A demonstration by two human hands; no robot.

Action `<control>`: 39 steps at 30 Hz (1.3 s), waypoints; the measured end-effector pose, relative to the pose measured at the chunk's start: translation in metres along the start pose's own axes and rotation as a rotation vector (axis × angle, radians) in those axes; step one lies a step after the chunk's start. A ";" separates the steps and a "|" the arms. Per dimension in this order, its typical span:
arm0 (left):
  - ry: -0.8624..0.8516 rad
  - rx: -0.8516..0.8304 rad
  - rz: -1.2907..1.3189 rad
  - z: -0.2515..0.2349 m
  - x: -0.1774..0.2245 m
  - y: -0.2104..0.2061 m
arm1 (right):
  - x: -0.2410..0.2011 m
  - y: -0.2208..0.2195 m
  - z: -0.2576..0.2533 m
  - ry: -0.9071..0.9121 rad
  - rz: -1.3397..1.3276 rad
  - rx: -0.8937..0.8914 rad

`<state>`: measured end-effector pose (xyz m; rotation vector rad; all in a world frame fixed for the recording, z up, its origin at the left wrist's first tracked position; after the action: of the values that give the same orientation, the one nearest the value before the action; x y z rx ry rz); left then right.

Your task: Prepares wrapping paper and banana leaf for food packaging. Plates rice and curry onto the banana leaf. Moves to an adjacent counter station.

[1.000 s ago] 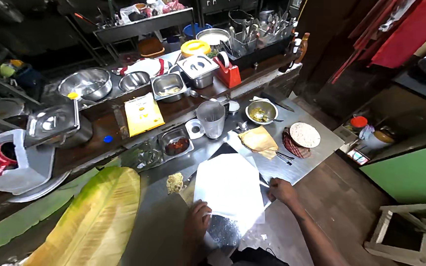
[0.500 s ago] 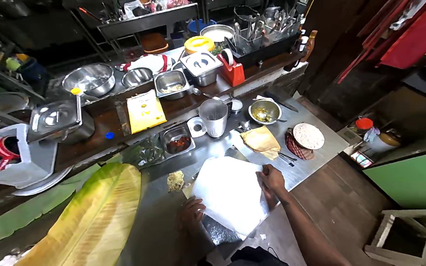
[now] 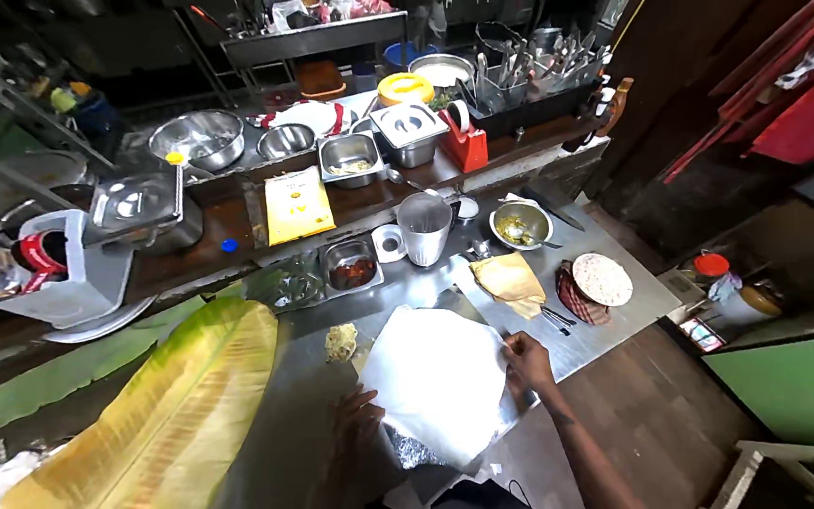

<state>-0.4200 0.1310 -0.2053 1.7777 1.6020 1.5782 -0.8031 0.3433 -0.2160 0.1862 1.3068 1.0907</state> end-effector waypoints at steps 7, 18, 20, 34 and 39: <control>0.034 -0.090 -0.075 0.017 -0.011 -0.034 | 0.025 -0.010 -0.008 -0.058 0.109 -0.026; 0.033 -0.134 -0.087 0.005 -0.023 -0.035 | 0.005 -0.012 -0.015 -0.061 0.160 -0.036; 0.006 -0.136 -0.086 0.011 -0.020 -0.033 | 0.007 -0.012 -0.013 -0.072 0.167 -0.022; 0.356 0.101 -0.056 0.036 -0.037 0.040 | 0.009 0.011 0.011 0.073 0.003 0.169; 0.977 0.667 -0.223 0.128 -0.084 0.203 | 0.009 0.003 0.027 0.170 -0.075 0.068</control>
<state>-0.1894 0.0463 -0.1392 0.9271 2.9086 2.0951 -0.7830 0.3635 -0.2109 0.0953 1.4925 1.0163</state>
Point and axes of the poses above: each hand's wrist, its own z-axis away from the middle knuckle, its own y-axis out of the back of the hand, x = y × z, the point moved 9 cm from there along -z, towards the middle knuckle, and after that the axes turned 9 degrees about -y, right-handed, at the moved point
